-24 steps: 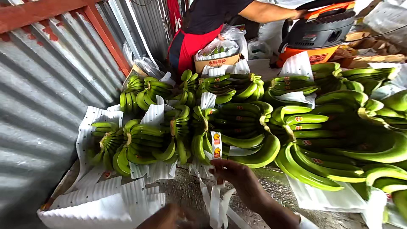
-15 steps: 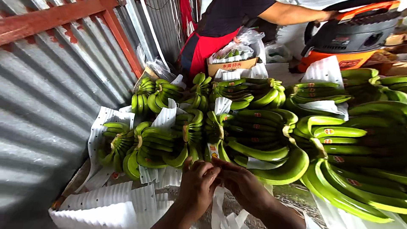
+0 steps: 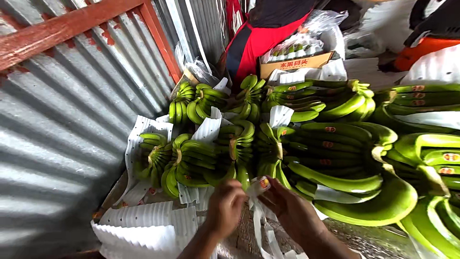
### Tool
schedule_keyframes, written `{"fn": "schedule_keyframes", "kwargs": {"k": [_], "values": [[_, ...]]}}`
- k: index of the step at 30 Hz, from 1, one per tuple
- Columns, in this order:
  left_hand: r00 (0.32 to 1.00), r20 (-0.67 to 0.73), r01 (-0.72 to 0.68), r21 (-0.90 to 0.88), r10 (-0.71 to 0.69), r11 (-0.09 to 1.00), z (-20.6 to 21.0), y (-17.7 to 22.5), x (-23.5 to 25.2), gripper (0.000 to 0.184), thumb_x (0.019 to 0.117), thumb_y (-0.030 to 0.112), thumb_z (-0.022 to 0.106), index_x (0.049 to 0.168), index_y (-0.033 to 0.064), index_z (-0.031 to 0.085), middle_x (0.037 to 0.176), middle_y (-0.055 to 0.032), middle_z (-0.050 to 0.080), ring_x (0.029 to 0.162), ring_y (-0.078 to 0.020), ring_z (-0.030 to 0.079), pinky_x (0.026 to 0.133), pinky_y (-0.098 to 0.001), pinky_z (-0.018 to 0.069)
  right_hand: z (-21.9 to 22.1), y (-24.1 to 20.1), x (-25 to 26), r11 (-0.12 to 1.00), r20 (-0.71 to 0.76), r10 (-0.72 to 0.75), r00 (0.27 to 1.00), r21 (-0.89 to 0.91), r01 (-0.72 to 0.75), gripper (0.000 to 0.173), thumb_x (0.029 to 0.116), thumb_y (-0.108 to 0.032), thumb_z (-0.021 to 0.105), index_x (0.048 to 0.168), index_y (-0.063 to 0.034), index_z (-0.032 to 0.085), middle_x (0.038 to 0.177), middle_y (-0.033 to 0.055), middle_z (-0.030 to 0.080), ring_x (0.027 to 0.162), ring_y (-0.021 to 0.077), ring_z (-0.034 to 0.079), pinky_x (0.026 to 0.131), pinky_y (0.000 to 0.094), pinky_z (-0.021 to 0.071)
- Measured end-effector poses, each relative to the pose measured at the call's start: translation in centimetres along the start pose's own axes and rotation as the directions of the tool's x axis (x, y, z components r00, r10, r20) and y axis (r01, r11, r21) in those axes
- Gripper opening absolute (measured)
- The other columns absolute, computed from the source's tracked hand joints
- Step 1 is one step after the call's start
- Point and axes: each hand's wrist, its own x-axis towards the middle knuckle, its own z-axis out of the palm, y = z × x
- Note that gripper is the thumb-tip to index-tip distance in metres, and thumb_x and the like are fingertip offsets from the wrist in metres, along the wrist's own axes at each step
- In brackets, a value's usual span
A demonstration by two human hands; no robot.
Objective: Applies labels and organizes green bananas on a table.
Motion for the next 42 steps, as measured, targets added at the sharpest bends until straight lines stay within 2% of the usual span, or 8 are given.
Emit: {"fn": "schedule_keyframes", "kwargs": {"k": [4, 9, 20, 24, 27, 34, 37, 42], "values": [[0.596, 0.18, 0.765, 0.17, -0.782, 0.622, -4.7, -9.4, 4.4, 0.031, 0.102, 0.017, 0.062, 0.122, -0.006, 0.063, 0.114, -0.0226, 0.068, 0.097, -0.0318, 0.071, 0.088, -0.0485, 0.0587, -1.5, -0.8, 1.1, 0.993, -0.069, -0.117, 0.991, -0.029, 0.116, 0.03, 0.1013, 0.004, 0.047, 0.13, 0.0023, 0.056, 0.101, 0.0084, 0.071, 0.078, 0.0148, 0.072, 0.066, 0.0276, 0.0613], [0.428, 0.075, 0.71, 0.589, -0.901, 0.386, -3.7, -17.8, 6.0, 0.029, 0.101, 0.015, 0.061, 0.122, -0.0041, 0.067, 0.128, -0.0243, 0.066, 0.124, -0.0373, 0.062, 0.107, -0.0526, 0.0481, -0.4, -1.3, 0.7, 0.987, 0.14, -0.142, 0.98, -0.056, 0.151, 0.03, 0.0898, 0.014, 0.057, 0.115, 0.0009, 0.065, 0.098, 0.0112, 0.073, 0.077, 0.0172, 0.073, 0.07, 0.029, 0.0631], [0.561, 0.003, 0.445, 0.842, -0.828, 0.305, -1.2, -17.7, 6.2, 0.055, 0.1003, -0.003, 0.051, 0.153, 0.0088, 0.041, 0.153, -0.0235, 0.046, 0.117, -0.0432, 0.066, 0.088, -0.0556, 0.0581, 1.7, -1.8, 2.9, 0.914, 0.14, 0.048, 0.989, -0.406, 0.013, 0.029, 0.09, 0.012, 0.063, 0.116, -0.0006, 0.067, 0.095, 0.0105, 0.071, 0.079, 0.017, 0.071, 0.068, 0.0284, 0.0604], [0.85, 0.114, 0.46, 0.313, -0.514, 0.831, -2.3, -11.7, 6.4, 0.018, 0.0956, 0.007, 0.065, 0.109, -0.0027, 0.072, 0.125, -0.021, 0.065, 0.108, -0.032, 0.068, 0.092, -0.0458, 0.0573, 2.0, -0.6, 3.4, 0.88, 0.143, 0.031, 0.989, -0.474, 0.041, 0.036, 0.0906, 0.011, 0.064, 0.125, 0.0007, 0.066, 0.103, 0.0116, 0.072, 0.084, 0.0166, 0.072, 0.071, 0.0285, 0.0606], [0.952, 0.201, 0.25, -0.083, -0.23, 0.965, -1.9, -5.2, 4.8, 0.012, 0.0886, 0.007, 0.074, 0.099, 0.0028, 0.079, 0.109, -0.0115, 0.073, 0.107, -0.0187, 0.069, 0.097, -0.0362, 0.0559, 2.5, 0.1, 3.2, 0.812, 0.192, 0.041, 0.98, -0.579, 0.079, 0.041, 0.0908, 0.008, 0.065, 0.13, -0.0005, 0.064, 0.104, 0.0073, 0.073, 0.083, 0.0117, 0.071, 0.073, 0.0268, 0.0605], [0.989, -0.029, -0.129, 0.294, 0.143, 0.947, -0.2, -3.9, 1.6, 0.005, 0.0847, 0.014, 0.073, 0.081, 0.0143, 0.077, 0.093, -0.0004, 0.076, 0.089, -0.0139, 0.072, 0.095, -0.0387, 0.0527, 3.4, 1.6, 2.8, 0.597, 0.455, -0.015, 0.89, -0.71, 0.373, 0.042, 0.0925, -0.002, 0.063, 0.135, -0.0043, 0.064, 0.114, 0.0029, 0.074, 0.1, 0.0038, 0.069, 0.089, 0.0231, 0.0567], [0.958, -0.092, -0.224, 0.343, 0.27, 0.912, 0.2, -4.8, 0.5, 0.013, 0.0885, 0.011, 0.067, 0.077, 0.016, 0.071, 0.093, -0.0009, 0.074, 0.095, -0.0131, 0.07, 0.107, -0.0374, 0.0462, 3.8, 1.9, 2.3, 0.741, 0.388, 0.043, 0.921, -0.631, 0.231, 0.04, 0.0975, -0.012, 0.06, 0.136, -0.0024, 0.061, 0.118, 0.0045, 0.072, 0.104, 0.0084, 0.07, 0.091, 0.027, 0.0579], [0.994, -0.049, 0.092, -0.131, -0.099, 0.987, -0.6, -6.2, 0.8, 0.01, 0.0945, 0.006, 0.065, 0.093, -0.0037, 0.07, 0.106, -0.0141, 0.071, 0.104, -0.0174, 0.069, 0.094, -0.0299, 0.0565, 3.8, 2.5, 3.2, 0.949, 0.042, -0.071, 0.997, -0.304, 0.081, 0.021, 0.1048, -0.009, 0.053, 0.117, 0.0019, 0.066, 0.095, 0.0069, 0.073, 0.081, 0.0133, 0.072, 0.075, 0.0288, 0.0613]]}}
